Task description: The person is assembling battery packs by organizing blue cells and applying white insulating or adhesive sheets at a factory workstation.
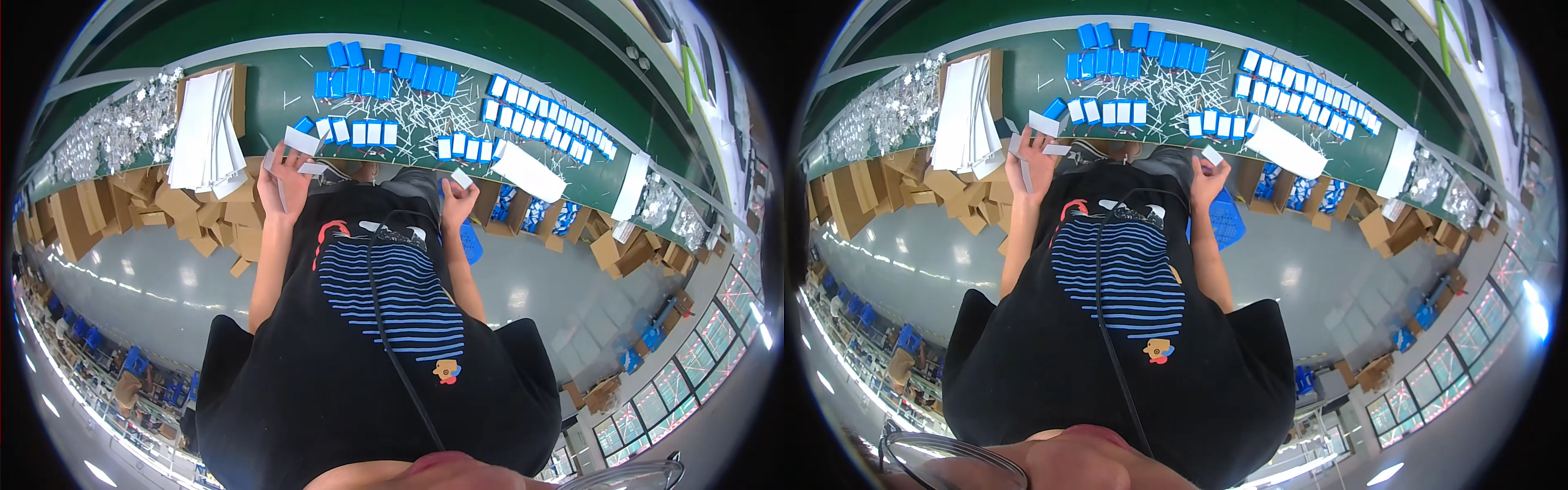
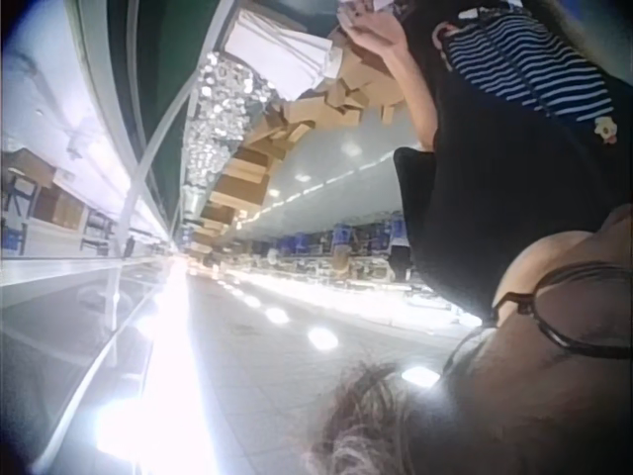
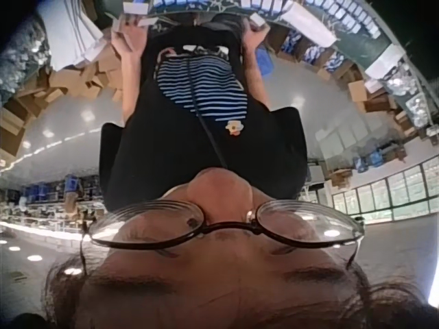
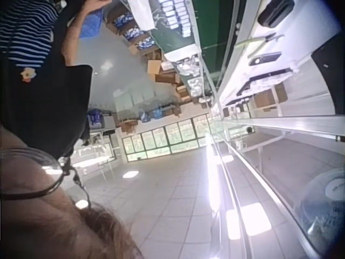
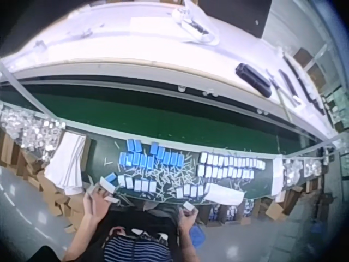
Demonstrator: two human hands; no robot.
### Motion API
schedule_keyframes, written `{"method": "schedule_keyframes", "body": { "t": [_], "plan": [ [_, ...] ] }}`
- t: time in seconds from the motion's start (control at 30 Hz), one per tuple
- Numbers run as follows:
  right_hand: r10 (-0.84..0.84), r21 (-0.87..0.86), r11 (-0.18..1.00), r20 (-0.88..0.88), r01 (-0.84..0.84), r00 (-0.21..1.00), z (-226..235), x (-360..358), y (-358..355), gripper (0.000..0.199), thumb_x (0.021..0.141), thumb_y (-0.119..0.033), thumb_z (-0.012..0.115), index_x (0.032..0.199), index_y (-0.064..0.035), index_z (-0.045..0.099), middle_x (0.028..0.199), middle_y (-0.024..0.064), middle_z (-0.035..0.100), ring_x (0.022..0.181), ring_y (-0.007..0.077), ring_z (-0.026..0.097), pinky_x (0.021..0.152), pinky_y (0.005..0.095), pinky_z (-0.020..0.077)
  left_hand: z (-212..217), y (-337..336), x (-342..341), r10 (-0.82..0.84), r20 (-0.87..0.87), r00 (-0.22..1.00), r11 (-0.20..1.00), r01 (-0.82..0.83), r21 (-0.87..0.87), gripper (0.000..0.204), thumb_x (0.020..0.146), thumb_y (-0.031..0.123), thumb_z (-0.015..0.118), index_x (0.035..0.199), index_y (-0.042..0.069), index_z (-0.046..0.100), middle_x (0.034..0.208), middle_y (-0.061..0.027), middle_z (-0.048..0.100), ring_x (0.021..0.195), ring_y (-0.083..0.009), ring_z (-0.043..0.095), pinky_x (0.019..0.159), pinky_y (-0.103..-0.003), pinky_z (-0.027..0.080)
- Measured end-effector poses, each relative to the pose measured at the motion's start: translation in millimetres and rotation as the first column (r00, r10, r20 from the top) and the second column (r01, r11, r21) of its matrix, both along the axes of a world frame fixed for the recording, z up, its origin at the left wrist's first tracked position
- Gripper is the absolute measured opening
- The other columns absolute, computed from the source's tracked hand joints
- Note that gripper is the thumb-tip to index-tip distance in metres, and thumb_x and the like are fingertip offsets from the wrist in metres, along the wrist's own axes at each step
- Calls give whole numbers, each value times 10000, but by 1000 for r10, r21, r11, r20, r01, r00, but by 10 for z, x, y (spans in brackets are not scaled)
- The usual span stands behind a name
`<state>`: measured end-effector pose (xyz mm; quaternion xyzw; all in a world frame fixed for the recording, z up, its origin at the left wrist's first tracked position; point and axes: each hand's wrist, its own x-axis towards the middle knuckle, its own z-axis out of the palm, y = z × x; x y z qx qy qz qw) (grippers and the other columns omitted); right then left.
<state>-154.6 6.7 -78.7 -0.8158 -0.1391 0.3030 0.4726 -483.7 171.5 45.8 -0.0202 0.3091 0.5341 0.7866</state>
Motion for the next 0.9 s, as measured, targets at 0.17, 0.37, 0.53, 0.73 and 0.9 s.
{"method": "schedule_keyframes", "body": {
  "t": [0.17,0.37,0.53,0.73,0.9],
  "plan": [
    [81,133,989,-166,-59,983,409,-91,530,552,844,-66,765,1233,5,380,957,146,706,755,150,642,714,243,507,-95,-53,-32,-20,47,999,998,17,59,438,1026,329,385,1374,66,427,1331,-167,508,1102,-270,528,890,-388,438],
    [112,195,979,-231,-67,966,523,-167,727,522,856,-43,742,1228,0,379,970,160,721,766,153,663,712,237,512,35,-50,-13,56,-74,996,998,-59,-38,441,1025,335,394,1371,64,430,1327,-165,511,1078,-265,538,867,-384,447],
    [88,235,972,-288,-18,954,334,-213,576,503,852,-28,734,1215,-2,388,975,157,720,796,176,684,724,249,523,73,-2,-42,25,-138,990,998,-33,-58,442,1024,330,399,1373,60,426,1343,-164,501,1091,-265,532,881,-389,441],
    [133,130,985,-126,-117,983,225,-245,473,477,844,-23,735,1189,4,406,945,148,726,819,200,701,730,263,535,51,147,-41,-32,-137,990,998,24,-57,434,1025,321,388,1368,58,419,1341,-161,487,1093,-264,517,928,-395,418],
    [148,58,988,-69,-144,987,137,-328,442,466,839,-23,734,1182,-3,419,901,138,728,805,198,706,714,272,537,-35,287,-66,-131,-103,986,991,133,11,470,1034,320,316,1421,60,366,1378,-169,447,1110,-266,487,1007,-397,377]
  ]
}}
